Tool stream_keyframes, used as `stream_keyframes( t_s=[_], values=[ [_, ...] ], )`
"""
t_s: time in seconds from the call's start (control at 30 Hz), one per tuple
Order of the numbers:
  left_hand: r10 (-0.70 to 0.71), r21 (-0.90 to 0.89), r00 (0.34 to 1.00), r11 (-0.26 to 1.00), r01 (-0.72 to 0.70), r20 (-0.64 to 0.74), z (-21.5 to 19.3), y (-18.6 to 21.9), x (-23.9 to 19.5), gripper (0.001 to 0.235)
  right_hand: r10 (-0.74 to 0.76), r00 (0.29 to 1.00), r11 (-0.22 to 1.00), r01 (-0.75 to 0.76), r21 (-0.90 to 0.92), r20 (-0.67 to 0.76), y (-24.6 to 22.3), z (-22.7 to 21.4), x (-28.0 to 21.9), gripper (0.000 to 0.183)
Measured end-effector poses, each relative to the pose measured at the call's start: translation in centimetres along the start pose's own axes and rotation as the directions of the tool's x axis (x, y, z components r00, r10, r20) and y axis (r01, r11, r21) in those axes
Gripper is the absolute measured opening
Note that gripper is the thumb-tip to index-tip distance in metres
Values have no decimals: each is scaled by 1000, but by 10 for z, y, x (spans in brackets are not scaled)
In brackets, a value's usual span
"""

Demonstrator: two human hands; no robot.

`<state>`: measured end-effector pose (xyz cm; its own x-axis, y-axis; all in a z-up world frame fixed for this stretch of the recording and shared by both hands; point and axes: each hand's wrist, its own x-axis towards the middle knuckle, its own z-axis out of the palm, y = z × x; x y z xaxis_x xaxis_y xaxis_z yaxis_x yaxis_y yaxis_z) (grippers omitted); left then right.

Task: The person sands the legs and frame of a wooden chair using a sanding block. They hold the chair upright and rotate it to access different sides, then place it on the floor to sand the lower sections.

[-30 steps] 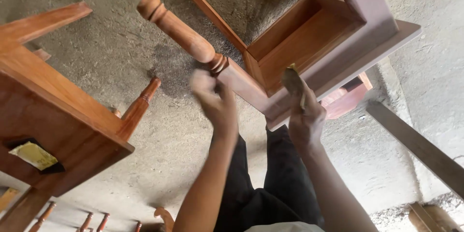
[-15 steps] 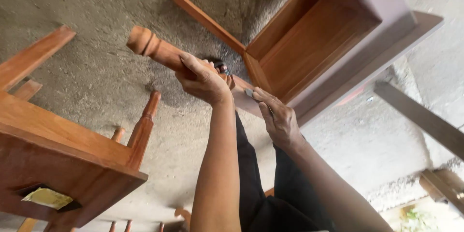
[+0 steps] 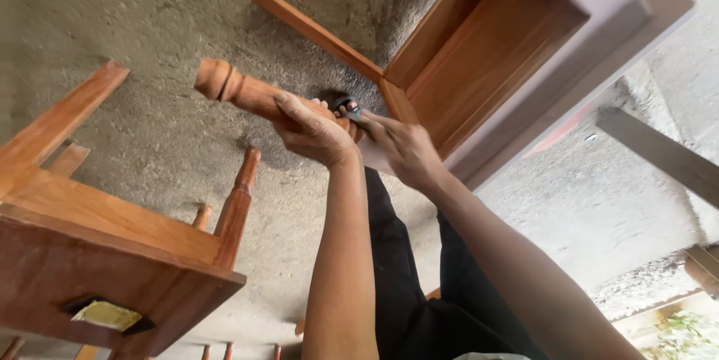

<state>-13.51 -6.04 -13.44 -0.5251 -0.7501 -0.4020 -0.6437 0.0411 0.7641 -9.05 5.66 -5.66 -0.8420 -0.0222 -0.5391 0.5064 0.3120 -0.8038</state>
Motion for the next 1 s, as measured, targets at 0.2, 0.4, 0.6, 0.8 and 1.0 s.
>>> stream_keyframes(
  t_s=[0.2, 0.4, 0.6, 0.8, 1.0],
  values=[
    [-57, 26, 998, 998, 58, -34, -4, 1, 0, 63, -94, 995, 995, 95, 26, -17, 31, 6, -31, 35],
    [-79, -34, 997, 996, 78, -11, 0, 3, -2, 68, 679, 707, 733, -633, -250, 198, -59, -19, 29, 37],
    [-86, 37, 996, 996, 86, 6, -3, 1, 1, 71, 14, 999, 993, -9, 114, -39, 39, 3, -51, 33],
    [-64, 0, 998, 998, 64, 14, -2, 8, -3, 73, 86, 993, 986, -97, 134, 83, 29, 9, 7, 31],
    [-84, -50, 995, 995, 86, 52, -4, -6, 7, 77, -120, 992, 992, 121, 35, -34, 53, -1, -62, 39]
  ],
)
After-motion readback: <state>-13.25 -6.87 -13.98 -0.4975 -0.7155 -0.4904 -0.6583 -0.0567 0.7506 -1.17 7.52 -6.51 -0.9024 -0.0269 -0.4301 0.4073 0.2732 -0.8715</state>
